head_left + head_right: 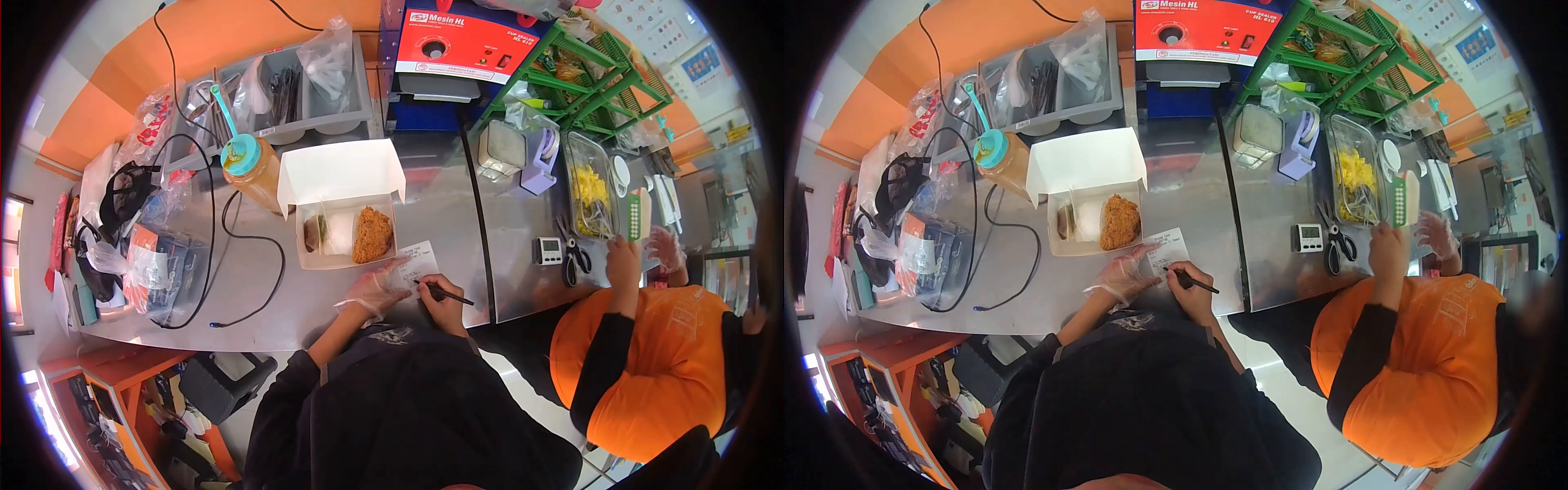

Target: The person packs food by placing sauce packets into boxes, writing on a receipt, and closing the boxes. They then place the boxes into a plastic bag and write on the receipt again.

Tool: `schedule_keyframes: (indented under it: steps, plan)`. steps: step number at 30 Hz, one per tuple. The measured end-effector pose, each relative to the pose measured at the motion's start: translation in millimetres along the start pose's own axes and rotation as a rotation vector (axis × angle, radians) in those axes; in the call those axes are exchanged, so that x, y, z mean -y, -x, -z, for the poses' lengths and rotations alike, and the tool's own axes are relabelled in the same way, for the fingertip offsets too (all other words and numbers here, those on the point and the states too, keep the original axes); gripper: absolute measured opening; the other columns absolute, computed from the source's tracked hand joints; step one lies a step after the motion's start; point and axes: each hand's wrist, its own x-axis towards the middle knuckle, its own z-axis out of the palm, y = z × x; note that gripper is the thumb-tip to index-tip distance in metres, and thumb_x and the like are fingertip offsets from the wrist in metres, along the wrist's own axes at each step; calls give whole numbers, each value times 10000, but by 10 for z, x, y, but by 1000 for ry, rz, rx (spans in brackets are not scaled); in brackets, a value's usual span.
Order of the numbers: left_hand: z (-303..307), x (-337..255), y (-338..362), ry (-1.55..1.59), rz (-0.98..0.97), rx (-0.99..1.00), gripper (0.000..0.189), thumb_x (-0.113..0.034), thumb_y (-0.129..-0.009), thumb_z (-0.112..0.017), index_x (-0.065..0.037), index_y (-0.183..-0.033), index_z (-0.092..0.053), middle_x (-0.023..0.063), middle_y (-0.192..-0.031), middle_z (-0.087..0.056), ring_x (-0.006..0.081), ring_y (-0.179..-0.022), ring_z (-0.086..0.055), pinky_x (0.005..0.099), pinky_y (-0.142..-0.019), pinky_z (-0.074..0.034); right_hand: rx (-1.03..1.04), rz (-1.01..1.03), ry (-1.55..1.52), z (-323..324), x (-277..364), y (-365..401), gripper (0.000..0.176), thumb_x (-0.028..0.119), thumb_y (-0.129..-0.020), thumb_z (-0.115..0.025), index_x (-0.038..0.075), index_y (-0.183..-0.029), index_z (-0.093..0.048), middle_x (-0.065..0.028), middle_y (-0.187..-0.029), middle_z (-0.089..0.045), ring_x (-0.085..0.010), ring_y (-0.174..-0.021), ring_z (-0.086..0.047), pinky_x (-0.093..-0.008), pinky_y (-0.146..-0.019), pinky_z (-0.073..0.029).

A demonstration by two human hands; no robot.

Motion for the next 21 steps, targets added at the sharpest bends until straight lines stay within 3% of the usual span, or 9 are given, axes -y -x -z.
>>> schedule_keyframes:
  steps: [8, 19, 21]
  plan:
    - [90, -138, 39, -54, 60, 41, 719, -365, -759, -745, -218, -1386, -426, 101, -1355, -531, 325, -1192, -549, 391, -991, -450, -82, 6, 2, -36, -24, -6, 120, 99, -826, -692, 16, -906, -659, -76, -763, -682, -112, -693, -634, -260, -646, -494]
    - [2, 4, 3, -43, -6, 2, 710, -359, -770, -739, -216, -1388, -421, 91, -1345, -541, 313, -1178, -561, 390, -980, -456, -58, 37, 11, -26, -76, -14, 134, 102, -850, -682, 9, -942, -652, -70, -790, -684, -116, -727, -641, -248, -666, -497]
    - [6, 3, 9, -43, -10, 0, 709, -353, -770, -740, -213, -1389, -421, 95, -1345, -541, 315, -1181, -558, 389, -983, -455, -58, -44, -190, -20, -70, -8, 126, 99, -879, -660, 6, -960, -638, -62, -803, -677, -102, -692, -613, -229, -636, -478]
